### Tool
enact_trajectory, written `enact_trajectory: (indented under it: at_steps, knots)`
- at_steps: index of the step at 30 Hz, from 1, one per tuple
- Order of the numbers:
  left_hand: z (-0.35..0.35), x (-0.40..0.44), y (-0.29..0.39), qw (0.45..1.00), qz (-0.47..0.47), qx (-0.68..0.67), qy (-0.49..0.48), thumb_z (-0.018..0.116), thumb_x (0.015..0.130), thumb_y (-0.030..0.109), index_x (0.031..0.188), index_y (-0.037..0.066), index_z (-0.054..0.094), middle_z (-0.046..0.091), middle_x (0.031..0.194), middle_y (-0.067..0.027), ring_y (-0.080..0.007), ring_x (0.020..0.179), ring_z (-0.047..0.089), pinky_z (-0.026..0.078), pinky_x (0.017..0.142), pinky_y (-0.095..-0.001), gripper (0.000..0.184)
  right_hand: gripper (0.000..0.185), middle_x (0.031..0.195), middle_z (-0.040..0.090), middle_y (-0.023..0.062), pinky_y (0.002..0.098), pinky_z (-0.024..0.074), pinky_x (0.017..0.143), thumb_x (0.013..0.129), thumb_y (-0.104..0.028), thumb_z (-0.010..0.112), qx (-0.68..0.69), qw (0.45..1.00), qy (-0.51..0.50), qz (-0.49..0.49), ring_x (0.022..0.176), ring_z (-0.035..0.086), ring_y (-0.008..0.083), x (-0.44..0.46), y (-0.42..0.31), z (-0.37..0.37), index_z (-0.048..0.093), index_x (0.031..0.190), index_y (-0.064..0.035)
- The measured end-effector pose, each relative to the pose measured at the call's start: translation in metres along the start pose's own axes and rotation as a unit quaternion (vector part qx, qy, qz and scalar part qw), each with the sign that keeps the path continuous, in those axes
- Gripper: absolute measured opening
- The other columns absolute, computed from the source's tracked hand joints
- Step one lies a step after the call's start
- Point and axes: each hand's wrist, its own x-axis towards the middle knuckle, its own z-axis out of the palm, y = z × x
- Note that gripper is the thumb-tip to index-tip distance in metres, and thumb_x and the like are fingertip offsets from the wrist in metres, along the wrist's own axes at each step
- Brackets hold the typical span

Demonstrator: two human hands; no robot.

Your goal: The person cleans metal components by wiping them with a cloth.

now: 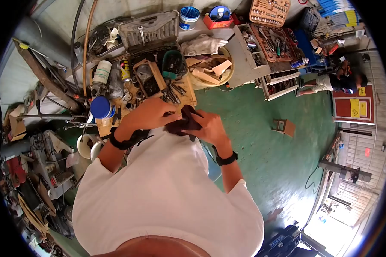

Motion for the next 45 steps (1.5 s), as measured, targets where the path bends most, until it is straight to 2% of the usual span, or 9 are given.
enact_trajectory:
  at_steps: [7,11,16,19,28,31,37,43,45]
  knots:
    - [0.001,0.002,0.011,0.943,-0.112,-0.302,0.089,0.061,0.094,0.032,0.072,-0.002,0.057,0.044,0.053,-0.0121,-0.0172,0.048,0.036,0.033,0.047,-0.0326,0.041,0.042,0.091,0.065,0.0123,0.0349,0.0509,0.063,0.074,-0.024,0.08,0.219,0.973,-0.066,0.032,0.071,0.062,0.0299,0.003,0.007,0.001,0.066,0.105,0.0006]
    - [0.0,-0.002,0.009,0.951,-0.101,-0.268,0.118,0.061,0.094,0.032,0.072,-0.003,0.057,0.044,0.054,-0.0123,-0.0135,0.049,0.036,0.032,0.046,-0.0325,0.041,0.035,0.108,0.062,0.014,0.033,0.0474,0.081,0.084,-0.017,0.072,0.379,0.924,-0.018,0.05,0.093,0.061,0.0262,0.005,0.004,0.019,0.064,0.111,0.0024]
    - [-0.003,-0.006,0.005,0.968,-0.04,-0.202,0.141,0.057,0.097,0.03,0.074,-0.002,0.056,0.045,0.056,-0.0141,-0.0214,0.051,0.039,0.035,0.049,-0.0341,0.04,0.035,0.119,0.059,0.012,0.0321,0.0426,0.092,0.09,-0.021,0.065,0.463,0.883,0.019,0.067,0.109,0.055,0.0214,0.006,0.003,0.033,0.062,0.115,0.0038]
    - [0.004,-0.005,0.006,0.962,-0.02,-0.208,0.175,0.055,0.098,0.028,0.082,-0.002,0.056,0.048,0.06,-0.0157,-0.0272,0.053,0.043,0.037,0.052,-0.0359,0.034,0.042,0.122,0.059,0.0108,0.0313,0.0419,0.094,0.092,-0.025,0.063,0.582,0.795,0.025,0.167,0.109,0.055,0.0192,0.002,0.004,0.037,0.06,0.121,0.0049]
    - [0.024,0.001,0.004,0.958,0.006,-0.255,0.129,0.055,0.097,0.031,0.102,-0.001,0.051,0.056,0.083,-0.0203,-0.0337,0.075,0.055,0.043,0.068,-0.0412,0.033,0.073,0.128,0.058,0.0128,0.0345,0.0387,0.103,0.085,-0.046,0.068,0.67,0.672,-0.224,0.222,0.117,0.054,0.0211,-0.021,0.047,0.04,0.05,0.134,0.0038]
    - [0.038,0.005,0.012,0.929,-0.041,-0.327,0.167,0.058,0.096,0.032,0.102,0.0,0.051,0.057,0.082,-0.0183,-0.0323,0.074,0.055,0.045,0.068,-0.0398,0.033,0.078,0.125,0.057,0.0097,0.0358,0.041,0.099,0.08,-0.06,0.07,0.64,0.734,-0.093,0.208,0.113,0.054,0.0184,-0.018,0.031,0.049,0.056,0.126,0.0022]
    - [0.063,0.0,-0.009,0.856,-0.108,-0.379,0.334,0.068,0.089,0.03,0.096,0.001,0.054,0.061,0.083,-0.0128,-0.0239,0.072,0.06,0.047,0.064,-0.035,0.033,0.065,0.105,0.053,0.0002,0.0265,0.0426,0.083,0.077,-0.057,0.075,0.367,0.882,-0.237,0.178,0.096,0.051,0.012,0.048,0.03,0.017,0.059,0.103,0.0]
    - [0.079,-0.022,-0.006,0.777,-0.169,-0.466,0.388,0.073,0.086,0.02,0.094,0.001,0.058,0.065,0.088,-0.0092,-0.0174,0.078,0.065,0.053,0.071,-0.0303,0.026,0.066,0.103,0.057,0.0006,0.0253,0.0436,0.083,0.082,-0.055,0.071,0.444,0.814,-0.367,0.08,0.094,0.053,0.0106,0.071,0.06,0.035,0.059,0.113,0.0013]
    - [0.083,-0.024,-0.007,0.756,-0.173,-0.484,0.407,0.073,0.086,0.019,0.095,0.001,0.058,0.066,0.088,-0.0087,-0.0167,0.08,0.065,0.054,0.074,-0.0298,0.025,0.069,0.107,0.059,0.0013,0.0256,0.0435,0.085,0.083,-0.057,0.069,0.467,0.772,-0.411,0.128,0.096,0.054,0.0108,0.074,0.073,0.045,0.058,0.119,0.0019]
